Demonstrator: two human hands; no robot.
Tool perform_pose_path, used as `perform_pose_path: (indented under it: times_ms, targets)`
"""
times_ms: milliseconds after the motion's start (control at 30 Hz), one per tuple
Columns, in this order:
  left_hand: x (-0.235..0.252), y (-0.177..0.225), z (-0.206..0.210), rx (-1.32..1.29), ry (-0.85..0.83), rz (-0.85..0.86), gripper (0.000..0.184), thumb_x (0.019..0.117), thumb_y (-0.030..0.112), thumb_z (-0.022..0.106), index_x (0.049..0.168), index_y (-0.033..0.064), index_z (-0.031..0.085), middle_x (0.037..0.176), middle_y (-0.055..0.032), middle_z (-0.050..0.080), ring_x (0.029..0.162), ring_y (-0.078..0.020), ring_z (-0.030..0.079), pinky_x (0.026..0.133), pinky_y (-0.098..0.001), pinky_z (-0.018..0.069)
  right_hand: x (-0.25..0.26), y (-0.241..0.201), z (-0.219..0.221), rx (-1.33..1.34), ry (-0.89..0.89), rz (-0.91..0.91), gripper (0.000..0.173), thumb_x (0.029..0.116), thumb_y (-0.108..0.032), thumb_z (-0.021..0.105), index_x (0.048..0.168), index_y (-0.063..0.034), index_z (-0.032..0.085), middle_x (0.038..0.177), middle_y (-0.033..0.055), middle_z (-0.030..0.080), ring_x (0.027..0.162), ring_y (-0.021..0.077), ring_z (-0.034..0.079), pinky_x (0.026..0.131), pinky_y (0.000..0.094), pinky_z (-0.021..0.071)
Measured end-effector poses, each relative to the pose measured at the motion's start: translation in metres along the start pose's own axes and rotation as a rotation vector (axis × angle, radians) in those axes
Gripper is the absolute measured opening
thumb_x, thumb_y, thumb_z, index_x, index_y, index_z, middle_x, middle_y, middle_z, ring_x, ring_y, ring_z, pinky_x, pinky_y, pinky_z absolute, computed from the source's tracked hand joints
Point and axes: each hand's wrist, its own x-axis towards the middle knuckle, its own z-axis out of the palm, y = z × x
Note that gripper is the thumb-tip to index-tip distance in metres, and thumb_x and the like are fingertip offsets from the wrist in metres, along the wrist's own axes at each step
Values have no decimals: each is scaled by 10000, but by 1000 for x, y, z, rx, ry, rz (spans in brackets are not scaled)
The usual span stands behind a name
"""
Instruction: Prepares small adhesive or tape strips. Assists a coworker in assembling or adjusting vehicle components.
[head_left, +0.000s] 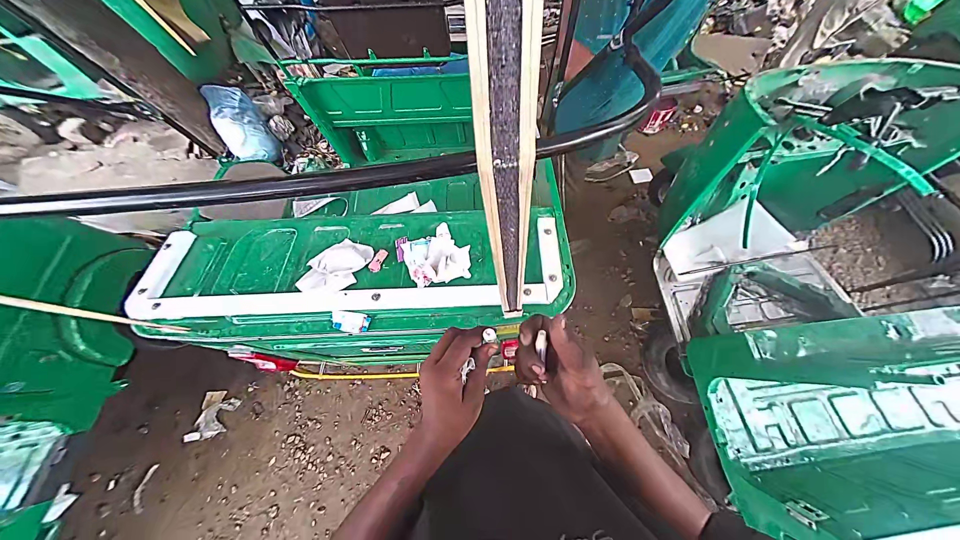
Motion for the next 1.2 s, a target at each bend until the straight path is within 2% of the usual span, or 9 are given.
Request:
perform_pose_path:
  times_ms: [67,167,267,400,467,533,667,867,1200]
  targets:
    - [-5,-3,-3,0,2,-7,210,1021,184,624,1043,1,726,933,-40,676,824,-22,628,745,-153,542,0,3,3,6,-25,16,353,1038,-497,539,1108,-153,572,692,-42,523,552,62,490,530,221,431]
    - [-6,-10,-12,-4,3,-17,212,1021,186,622,1058,5,729,929,-35,671,829,-21,623,754,-153,541,6,10,7,109,-29,32,219,1030,-365,603,991,-150,601,677,-48,528,539,62,505,520,223,442]
    - [0,-18,-26,-14,-12,-10,209,1021,183,619,1053,6,726,927,-34,669,825,-27,621,744,-157,539,16,19,13,107,11,27,352,1043,-412,566,864,-119,644,667,-36,552,527,61,510,503,221,441]
    - [8,-32,-50,-14,-46,-8,223,1027,204,617,1044,10,727,925,-32,668,832,-27,621,749,-157,537,28,32,30,-60,-1,-1,422,1023,-551,535,1122,-143,586,710,-35,551,556,50,501,518,200,426]
    - [12,-43,-62,-21,-53,-1,216,1025,199,617,1043,15,729,923,-28,671,826,-27,623,746,-160,540,33,40,36,-33,18,-10,269,1035,-435,573,1008,-168,565,710,-43,543,557,53,505,516,208,432]
    - [15,-53,-73,-25,-73,11,218,1027,200,612,1037,16,729,924,-28,674,828,-28,622,748,-161,539,37,49,37,-8,55,-11,368,1041,-467,551,888,-145,640,693,-46,558,549,52,511,511,212,439]
    - [20,-69,-91,-45,-118,28,211,1028,199,606,1028,25,724,934,-24,681,833,-19,622,755,-153,534,45,60,42,-89,72,3,744,965,-750,404,1337,-136,599,678,-50,561,528,47,503,510,213,453]
    - [31,-87,-105,-82,-178,68,218,1033,206,599,1007,27,721,923,-25,675,829,-20,619,752,-148,529,50,71,50,-86,93,-9,851,973,-749,394,1527,-103,402,622,-9,579,473,65,515,471,221,454]
    - [37,-99,-109,-137,-240,121,223,1037,225,597,1046,40,720,926,-24,674,832,-16,612,753,-137,517,49,77,63,-196,80,-241,391,1036,-494,524,1179,-139,605,701,-35,614,599,55,585,582,221,486]
